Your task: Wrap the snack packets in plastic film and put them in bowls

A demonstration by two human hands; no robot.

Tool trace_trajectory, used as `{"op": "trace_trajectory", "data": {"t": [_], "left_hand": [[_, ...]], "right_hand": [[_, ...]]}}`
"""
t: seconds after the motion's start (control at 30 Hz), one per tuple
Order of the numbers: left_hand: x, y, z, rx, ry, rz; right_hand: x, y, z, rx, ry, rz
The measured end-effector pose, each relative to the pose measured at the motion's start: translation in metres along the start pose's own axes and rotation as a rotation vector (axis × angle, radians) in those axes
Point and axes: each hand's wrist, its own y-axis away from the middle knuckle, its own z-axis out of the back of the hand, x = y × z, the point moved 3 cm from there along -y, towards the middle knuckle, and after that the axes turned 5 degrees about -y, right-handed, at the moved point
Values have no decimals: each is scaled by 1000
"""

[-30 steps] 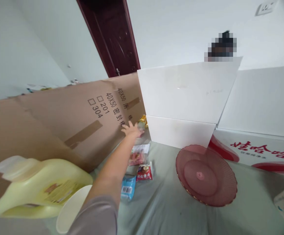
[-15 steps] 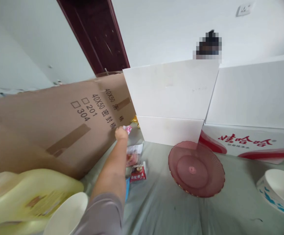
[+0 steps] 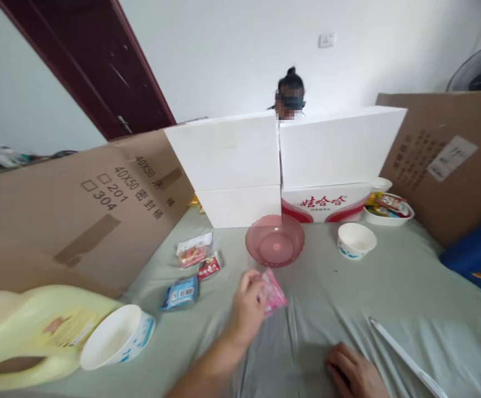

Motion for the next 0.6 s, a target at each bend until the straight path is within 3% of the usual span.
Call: {"op": "trace_trajectory", "data": {"t": [0.1, 0.2, 0.27, 0.37, 0.47, 0.6], "left_hand": [[-32, 45, -42, 36, 99, 73], [-42, 56, -56, 94, 117, 109], [-42, 55, -53, 152, 89, 53], [-38, 54, -38, 183, 53, -59], [-35, 59, -23, 264, 142, -146], [-37, 67, -17, 352, 160, -117]], "right_hand": [[12, -4, 5, -34, 48, -9], [19, -2, 13, -41, 26, 9], [18, 1, 24, -98, 41, 35], [3, 11, 51, -301, 176, 32], [-26, 29, 76, -446, 407, -123], [-60, 53, 88, -360, 670, -342]]}}
